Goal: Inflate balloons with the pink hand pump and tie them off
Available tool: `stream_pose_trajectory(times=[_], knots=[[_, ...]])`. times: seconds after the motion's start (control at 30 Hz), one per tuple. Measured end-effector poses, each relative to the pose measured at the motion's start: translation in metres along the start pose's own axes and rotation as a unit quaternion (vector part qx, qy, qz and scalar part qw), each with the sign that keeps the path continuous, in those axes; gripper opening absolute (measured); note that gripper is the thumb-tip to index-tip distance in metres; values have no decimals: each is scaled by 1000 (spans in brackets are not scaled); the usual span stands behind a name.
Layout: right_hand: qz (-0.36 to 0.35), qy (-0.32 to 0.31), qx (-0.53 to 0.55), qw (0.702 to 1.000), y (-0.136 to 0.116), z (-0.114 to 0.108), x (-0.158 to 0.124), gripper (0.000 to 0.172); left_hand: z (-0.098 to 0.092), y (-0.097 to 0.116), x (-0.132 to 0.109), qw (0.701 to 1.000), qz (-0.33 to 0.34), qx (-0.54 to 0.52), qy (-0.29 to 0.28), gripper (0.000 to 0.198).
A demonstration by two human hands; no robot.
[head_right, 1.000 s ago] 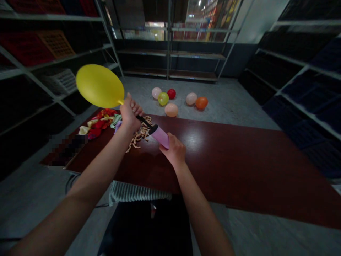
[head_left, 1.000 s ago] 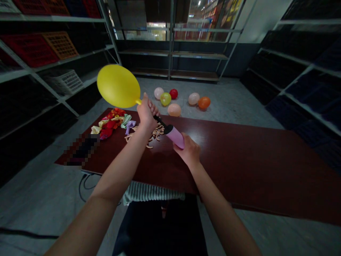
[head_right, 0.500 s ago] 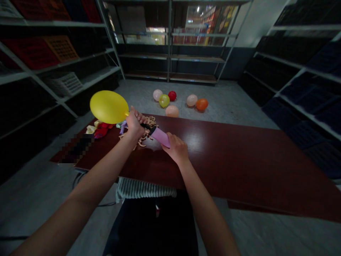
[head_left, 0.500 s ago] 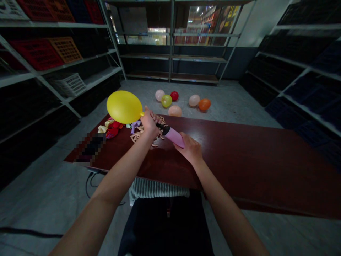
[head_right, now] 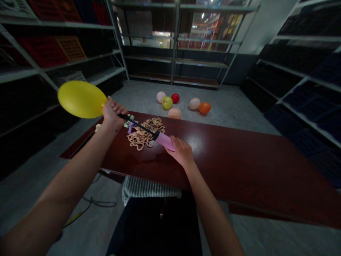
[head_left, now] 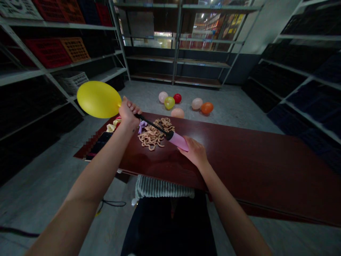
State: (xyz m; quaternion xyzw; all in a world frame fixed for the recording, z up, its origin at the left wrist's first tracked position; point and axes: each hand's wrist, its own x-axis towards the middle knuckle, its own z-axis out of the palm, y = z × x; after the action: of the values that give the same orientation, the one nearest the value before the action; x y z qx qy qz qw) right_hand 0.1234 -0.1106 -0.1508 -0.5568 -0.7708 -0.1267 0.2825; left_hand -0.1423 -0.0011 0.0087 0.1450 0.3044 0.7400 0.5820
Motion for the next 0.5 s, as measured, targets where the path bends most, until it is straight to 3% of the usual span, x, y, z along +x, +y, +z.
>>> stream_pose_trajectory(times=[0.1,0.23,0.37,0.5], knots=[[2,18,15,1000,0,1,0,44,13,6,-7,1000,-2,0,-16,54],[40,45,21,998,4,1,0,41,36,-7,-18,1000,12,7,-24,55],[84,62,12,994,9,3,0,43,56,-36,-21,999,26,24,-32,55],[106,78,16,991,10,7,0,44,66,-81,-26,998,-3,49,-38,53]])
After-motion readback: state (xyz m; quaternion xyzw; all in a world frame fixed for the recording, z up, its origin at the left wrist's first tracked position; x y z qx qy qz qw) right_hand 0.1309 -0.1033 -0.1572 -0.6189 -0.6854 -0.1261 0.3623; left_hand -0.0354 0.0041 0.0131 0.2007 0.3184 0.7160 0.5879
